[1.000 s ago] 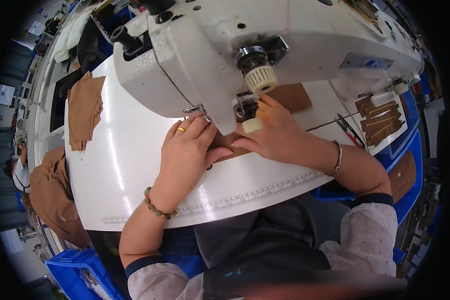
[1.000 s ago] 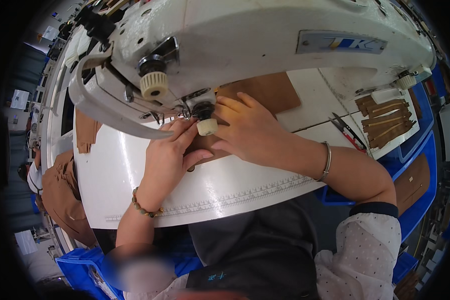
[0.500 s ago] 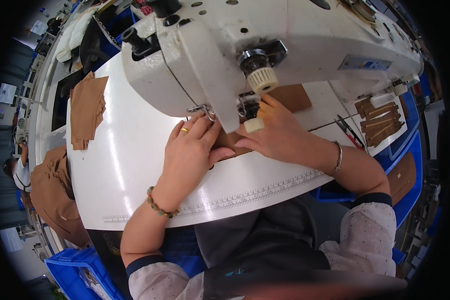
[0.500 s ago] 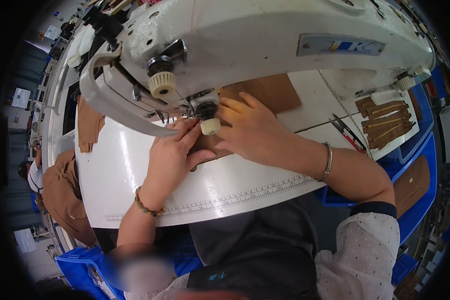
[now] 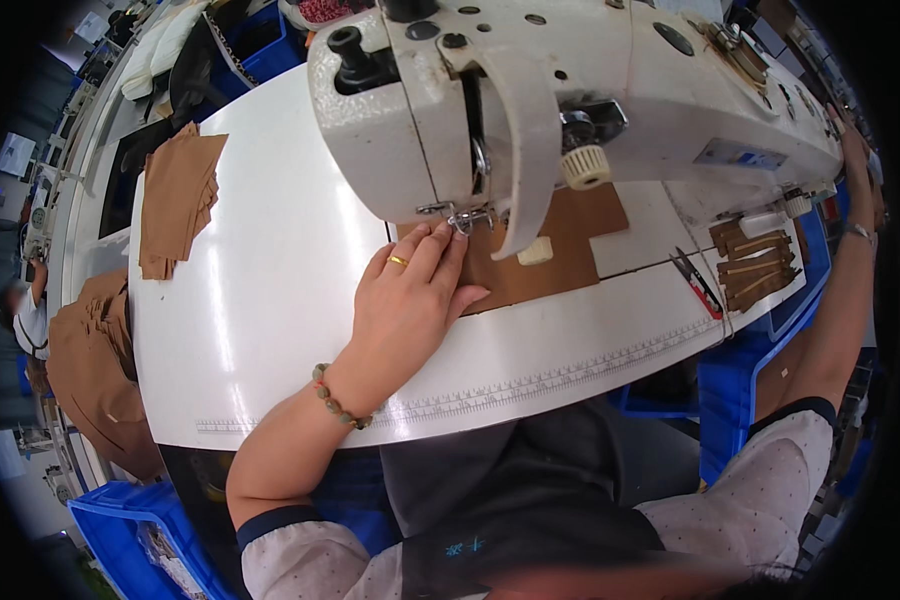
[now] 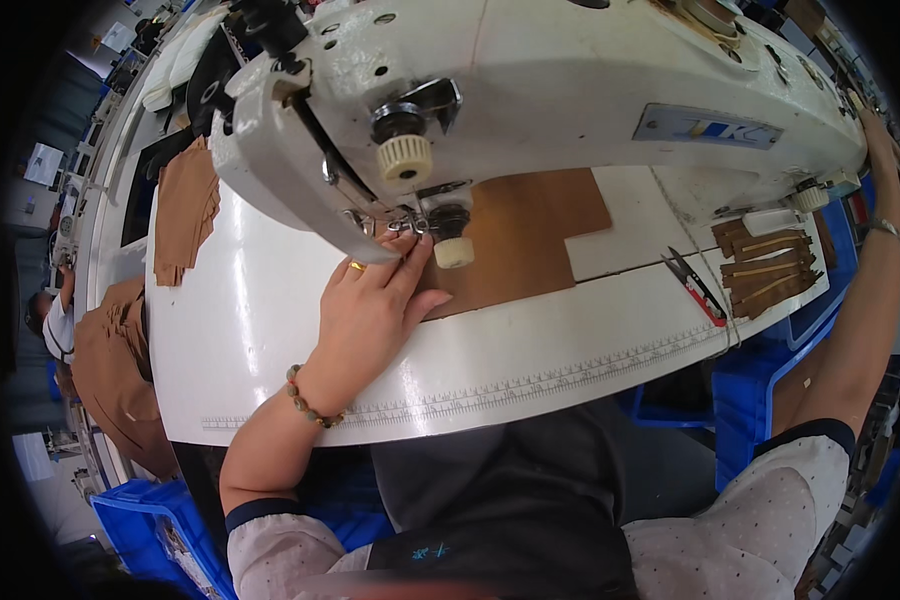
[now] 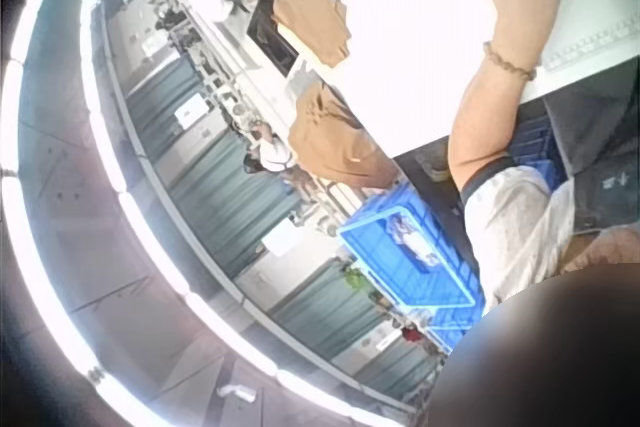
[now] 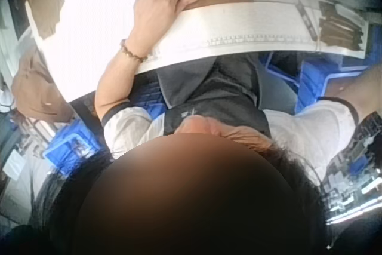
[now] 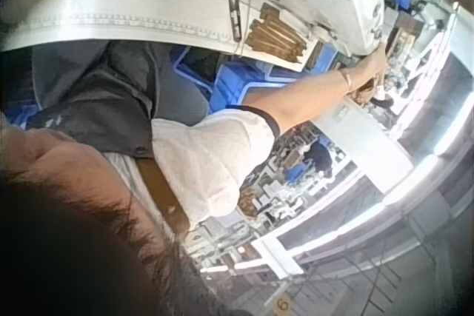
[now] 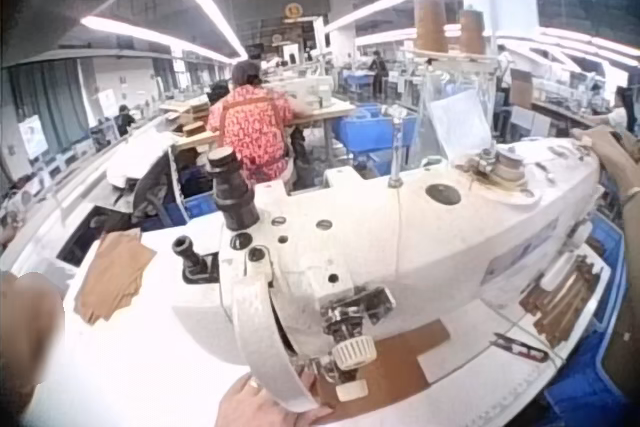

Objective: Sewing a gold zipper onto a piece of brown leather using an industrial sewing machine.

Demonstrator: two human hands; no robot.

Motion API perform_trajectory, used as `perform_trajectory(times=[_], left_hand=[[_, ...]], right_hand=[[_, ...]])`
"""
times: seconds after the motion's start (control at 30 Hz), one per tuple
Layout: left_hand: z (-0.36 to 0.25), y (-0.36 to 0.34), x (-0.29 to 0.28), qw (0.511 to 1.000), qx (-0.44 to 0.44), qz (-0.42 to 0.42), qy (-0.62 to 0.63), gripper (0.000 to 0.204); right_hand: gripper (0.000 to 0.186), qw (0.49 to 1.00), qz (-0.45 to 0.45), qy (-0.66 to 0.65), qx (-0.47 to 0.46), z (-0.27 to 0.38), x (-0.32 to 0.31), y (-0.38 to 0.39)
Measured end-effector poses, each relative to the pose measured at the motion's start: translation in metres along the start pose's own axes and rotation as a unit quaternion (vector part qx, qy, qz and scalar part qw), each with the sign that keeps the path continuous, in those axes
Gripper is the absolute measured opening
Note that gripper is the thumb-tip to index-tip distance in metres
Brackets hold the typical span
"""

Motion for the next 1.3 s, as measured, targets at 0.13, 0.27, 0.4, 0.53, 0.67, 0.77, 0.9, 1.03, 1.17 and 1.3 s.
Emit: perform_trajectory(times=[0.13,0.27,0.4,0.53,0.67,0.77,0.9,1.03,1.17,1.3], left_hand=[[-0.002,0.0,-0.001,1.0,0.017,-0.015,-0.005,0.056],[-0.002,-0.001,-0.001,1.0,0.006,-0.007,-0.001,0.055],[-0.002,-0.002,-0.002,1.0,-0.007,0.007,0.011,0.055],[-0.003,-0.002,-0.002,1.0,-0.009,0.006,0.006,0.056],[-0.002,-0.002,-0.002,1.0,-0.014,0.005,0.008,0.054],[-0.002,-0.002,-0.001,1.0,-0.02,0.007,0.01,0.054],[-0.003,-0.004,-0.002,1.0,0.0,-0.014,-0.005,0.055],[-0.004,-0.005,-0.004,1.0,0.001,-0.007,-0.01,0.055],[-0.004,-0.005,-0.004,1.0,-0.001,-0.011,-0.018,0.055],[-0.003,-0.004,-0.002,1.0,-0.006,-0.01,-0.019,0.056]], right_hand=[[0.047,0.887,-0.022,-0.426,0.178,-0.078,0.058,0.055],[0.049,0.981,-0.15,-0.117,-0.038,-0.087,0.1,0.135],[0.059,0.911,-0.124,-0.365,0.148,-0.079,0.073,0.102],[0.064,0.94,-0.045,-0.318,0.12,-0.043,0.025,0.044],[0.058,0.857,-0.056,-0.471,0.201,-0.049,0.061,0.086],[0.059,0.853,-0.1,-0.503,0.099,-0.062,0.091,0.12],[0.056,0.871,-0.123,-0.422,0.22,-0.068,0.065,0.092],[0.055,0.914,-0.051,-0.375,0.142,-0.033,0.023,0.049],[0.055,0.814,-0.033,-0.544,0.202,-0.031,0.058,0.093],[0.056,0.761,-0.034,-0.62,0.188,-0.05,0.099,0.139]])
Point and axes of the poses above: each hand's wrist, its own y-axis away from the middle knuckle, its own x-axis out of the palm, z = x × y, the point moved 3 cm from there along -y, towards the middle knuckle, and after that the axes turned 13 degrees about y, right-handed, at the moved point
